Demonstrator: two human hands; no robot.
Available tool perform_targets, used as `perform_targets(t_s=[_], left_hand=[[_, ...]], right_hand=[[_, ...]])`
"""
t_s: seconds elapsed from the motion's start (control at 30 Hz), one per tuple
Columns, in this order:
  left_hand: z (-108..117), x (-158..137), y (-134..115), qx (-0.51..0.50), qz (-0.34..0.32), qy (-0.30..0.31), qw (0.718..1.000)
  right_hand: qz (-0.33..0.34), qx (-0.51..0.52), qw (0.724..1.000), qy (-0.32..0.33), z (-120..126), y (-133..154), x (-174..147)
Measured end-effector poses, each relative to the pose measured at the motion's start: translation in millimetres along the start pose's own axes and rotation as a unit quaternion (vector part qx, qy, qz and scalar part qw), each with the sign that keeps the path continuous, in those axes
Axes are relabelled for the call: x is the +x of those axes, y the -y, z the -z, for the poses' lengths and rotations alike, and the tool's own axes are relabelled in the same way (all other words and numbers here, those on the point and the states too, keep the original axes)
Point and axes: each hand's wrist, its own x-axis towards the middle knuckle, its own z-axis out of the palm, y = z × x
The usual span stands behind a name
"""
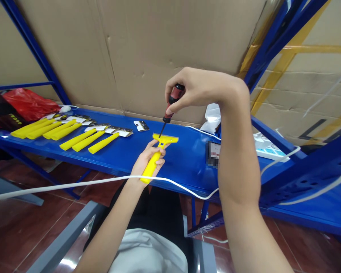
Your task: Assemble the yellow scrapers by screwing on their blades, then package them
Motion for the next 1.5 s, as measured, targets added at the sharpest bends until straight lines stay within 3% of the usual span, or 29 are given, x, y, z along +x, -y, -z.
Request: perform_targets(t_s=[0.5,0.87,1.5], left_hand=[[10,4,6,0.049,-0.03,0.031,0.998],[10,5,7,0.078,-0.04,0.037,0.995],[8,5,8,0.092,-0.042,0.047,0.994]], right_hand=[[-0.024,-0.064,0.997,-0.026,-3,1,3],[0.045,-0.075,0.996,0.019,8,0,-11],[-0.063,-0.136,0.989,0.0,8,21,-26]])
